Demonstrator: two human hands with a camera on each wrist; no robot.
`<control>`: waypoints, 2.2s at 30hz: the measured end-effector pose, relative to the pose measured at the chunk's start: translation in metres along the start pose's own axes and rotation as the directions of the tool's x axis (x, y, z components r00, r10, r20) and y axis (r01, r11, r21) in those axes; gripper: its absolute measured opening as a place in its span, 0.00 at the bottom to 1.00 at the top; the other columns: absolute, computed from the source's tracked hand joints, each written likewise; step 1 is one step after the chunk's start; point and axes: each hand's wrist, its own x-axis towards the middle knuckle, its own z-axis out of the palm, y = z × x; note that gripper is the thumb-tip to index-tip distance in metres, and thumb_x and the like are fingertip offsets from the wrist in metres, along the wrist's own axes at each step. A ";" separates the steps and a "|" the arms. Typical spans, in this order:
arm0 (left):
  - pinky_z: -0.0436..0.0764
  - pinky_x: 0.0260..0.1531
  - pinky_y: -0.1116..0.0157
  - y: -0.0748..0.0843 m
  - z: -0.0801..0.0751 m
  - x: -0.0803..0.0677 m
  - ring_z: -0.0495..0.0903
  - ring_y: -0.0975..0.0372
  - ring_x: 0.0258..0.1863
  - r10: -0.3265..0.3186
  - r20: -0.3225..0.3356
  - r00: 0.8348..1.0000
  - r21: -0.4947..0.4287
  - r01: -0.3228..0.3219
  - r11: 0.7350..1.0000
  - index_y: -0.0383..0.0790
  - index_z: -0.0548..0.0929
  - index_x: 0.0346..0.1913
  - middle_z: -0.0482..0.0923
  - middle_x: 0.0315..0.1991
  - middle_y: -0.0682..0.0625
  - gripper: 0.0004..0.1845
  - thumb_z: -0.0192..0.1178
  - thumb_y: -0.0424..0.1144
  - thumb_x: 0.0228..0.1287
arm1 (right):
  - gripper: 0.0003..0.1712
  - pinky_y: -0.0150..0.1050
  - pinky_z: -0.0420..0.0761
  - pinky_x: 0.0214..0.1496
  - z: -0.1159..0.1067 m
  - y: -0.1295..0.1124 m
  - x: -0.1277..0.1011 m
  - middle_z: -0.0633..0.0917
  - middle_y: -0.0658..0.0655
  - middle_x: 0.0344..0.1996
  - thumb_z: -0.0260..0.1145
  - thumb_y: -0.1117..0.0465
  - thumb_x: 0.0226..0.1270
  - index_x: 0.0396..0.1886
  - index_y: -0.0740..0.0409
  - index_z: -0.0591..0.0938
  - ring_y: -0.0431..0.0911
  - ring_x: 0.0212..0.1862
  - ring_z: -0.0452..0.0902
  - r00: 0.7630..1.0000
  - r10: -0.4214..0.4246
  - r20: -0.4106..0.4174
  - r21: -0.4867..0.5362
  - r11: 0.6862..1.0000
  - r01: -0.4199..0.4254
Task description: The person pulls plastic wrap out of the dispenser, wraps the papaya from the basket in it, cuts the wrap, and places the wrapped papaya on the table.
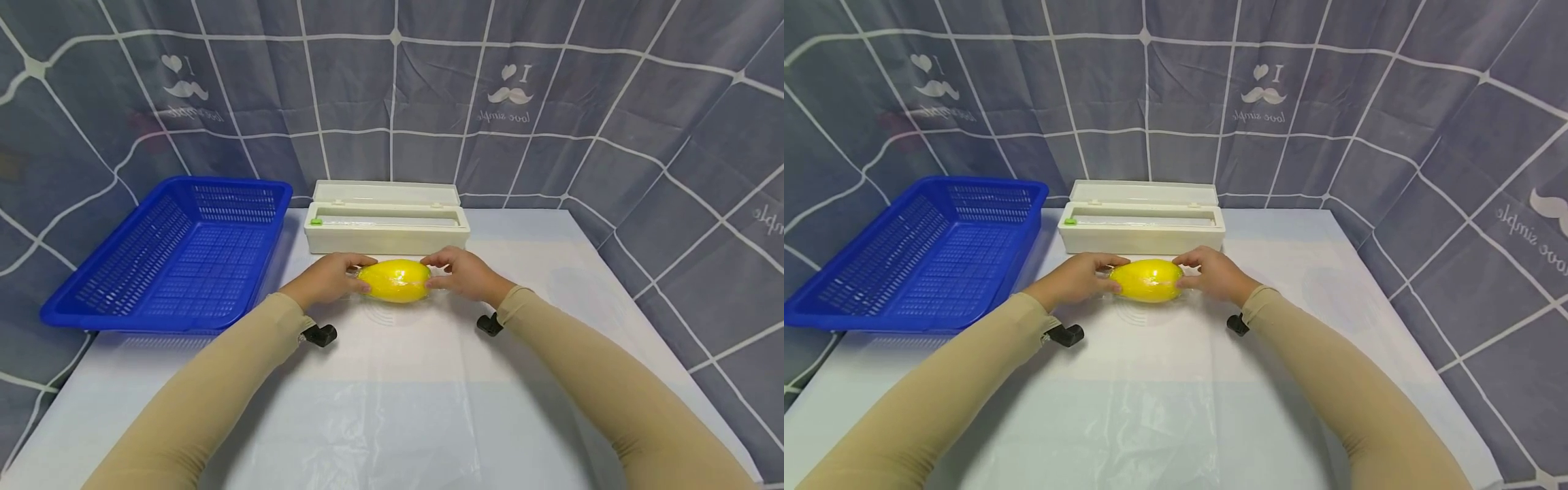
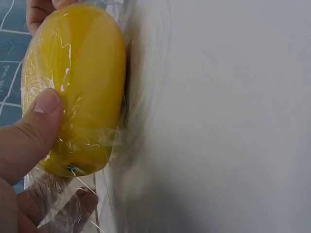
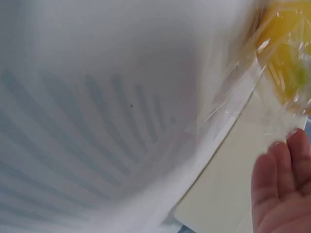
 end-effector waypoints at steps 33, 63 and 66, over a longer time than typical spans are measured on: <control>0.69 0.76 0.49 -0.004 0.002 0.000 0.77 0.52 0.66 0.034 0.008 0.999 0.090 -0.035 0.995 0.48 0.78 0.72 0.80 0.67 0.47 0.35 0.76 0.48 0.63 | 0.42 0.54 0.72 0.77 -0.003 -0.004 0.001 0.80 0.57 0.71 0.75 0.50 0.69 0.79 0.52 0.71 0.52 0.75 0.73 0.981 0.028 0.191 -0.143 0.990 0.000; 0.79 0.62 0.56 -0.011 0.006 0.000 0.80 0.56 0.54 0.040 0.002 0.999 0.009 -0.040 0.999 0.48 0.78 0.72 0.84 0.62 0.49 0.34 0.76 0.46 0.64 | 0.43 0.34 0.73 0.35 0.002 0.003 0.000 0.86 0.60 0.63 0.76 0.55 0.68 0.79 0.54 0.70 0.44 0.41 0.77 0.983 0.009 0.182 -0.019 1.000 -0.005; 0.80 0.57 0.58 -0.012 0.007 -0.001 0.80 0.57 0.51 0.042 0.004 0.999 0.001 -0.042 0.999 0.47 0.78 0.72 0.85 0.59 0.49 0.34 0.76 0.45 0.64 | 0.42 0.33 0.76 0.38 0.002 0.002 -0.001 0.84 0.60 0.66 0.76 0.56 0.69 0.80 0.54 0.70 0.44 0.46 0.81 0.983 0.008 0.182 -0.011 1.000 -0.006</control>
